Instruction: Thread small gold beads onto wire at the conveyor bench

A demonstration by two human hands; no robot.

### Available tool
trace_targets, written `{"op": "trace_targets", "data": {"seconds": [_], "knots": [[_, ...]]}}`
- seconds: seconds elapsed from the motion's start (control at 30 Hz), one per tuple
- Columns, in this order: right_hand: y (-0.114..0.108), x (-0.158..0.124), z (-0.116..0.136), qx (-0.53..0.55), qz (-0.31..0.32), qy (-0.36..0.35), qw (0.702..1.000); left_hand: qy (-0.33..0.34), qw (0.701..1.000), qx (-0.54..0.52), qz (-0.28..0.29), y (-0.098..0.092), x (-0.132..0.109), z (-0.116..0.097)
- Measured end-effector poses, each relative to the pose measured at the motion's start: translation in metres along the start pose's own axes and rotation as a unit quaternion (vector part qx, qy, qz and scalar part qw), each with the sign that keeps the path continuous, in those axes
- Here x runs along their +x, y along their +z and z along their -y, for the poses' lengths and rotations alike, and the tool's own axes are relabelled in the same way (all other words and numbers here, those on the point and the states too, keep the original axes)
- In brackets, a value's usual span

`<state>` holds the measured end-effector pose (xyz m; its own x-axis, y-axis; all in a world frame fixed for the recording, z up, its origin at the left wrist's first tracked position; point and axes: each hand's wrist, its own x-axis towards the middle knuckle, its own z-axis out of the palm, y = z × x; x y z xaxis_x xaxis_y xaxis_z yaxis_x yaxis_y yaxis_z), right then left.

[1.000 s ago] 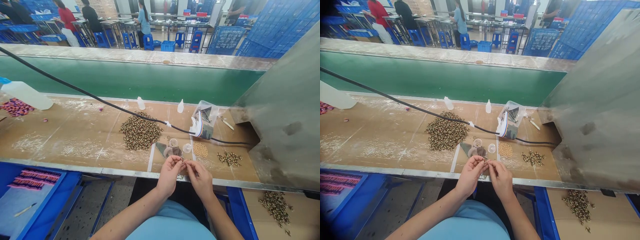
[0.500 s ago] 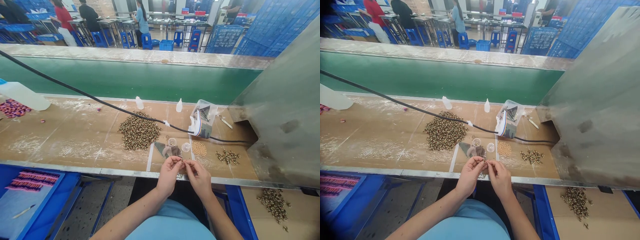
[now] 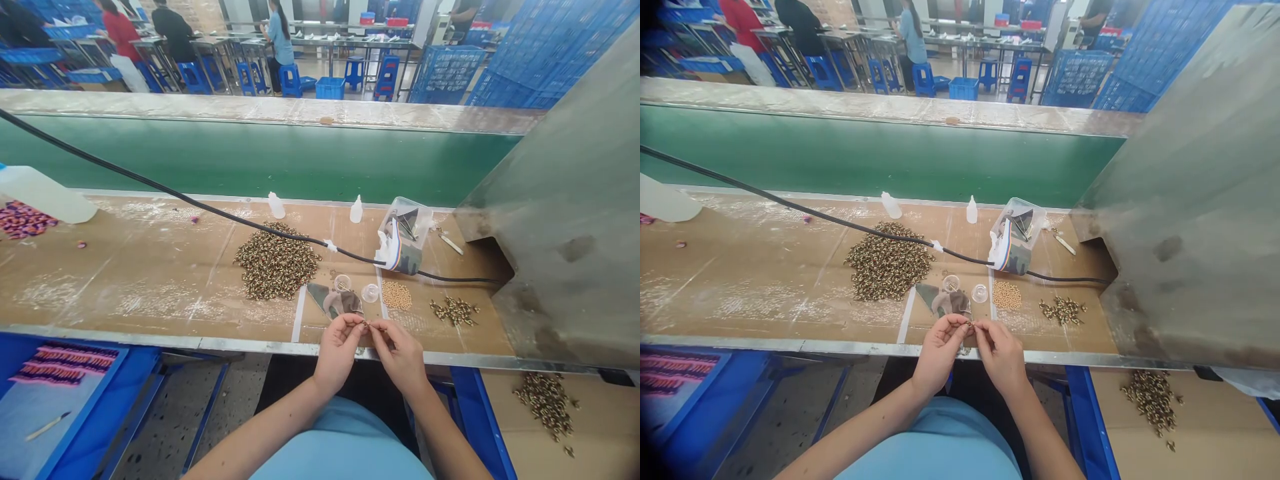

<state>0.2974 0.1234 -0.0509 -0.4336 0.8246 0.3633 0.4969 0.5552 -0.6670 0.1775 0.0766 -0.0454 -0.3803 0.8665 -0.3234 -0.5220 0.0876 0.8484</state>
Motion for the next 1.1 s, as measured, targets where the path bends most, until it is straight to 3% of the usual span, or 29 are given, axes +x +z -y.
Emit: {"op": "trace_targets", "data": {"seconds": [0.2, 0.83, 1.1], "knots": [[-0.005, 0.001, 0.002, 0.039, 0.01, 0.038, 0.998, 0.026, 0.999, 0.029, 0.022, -0.003, 0.0, 0.001], [-0.008, 0.005, -0.001, -0.004, 0.031, -0.035, 0.999, 0.037, 0.997, 0.049, 0.039, -0.007, 0.003, 0.007], [-0.018, 0.011, -0.003, -0.008, 0.083, -0.047, 0.995, 0.047, 0.994, 0.078, 0.054, -0.007, 0.002, 0.006]]}}
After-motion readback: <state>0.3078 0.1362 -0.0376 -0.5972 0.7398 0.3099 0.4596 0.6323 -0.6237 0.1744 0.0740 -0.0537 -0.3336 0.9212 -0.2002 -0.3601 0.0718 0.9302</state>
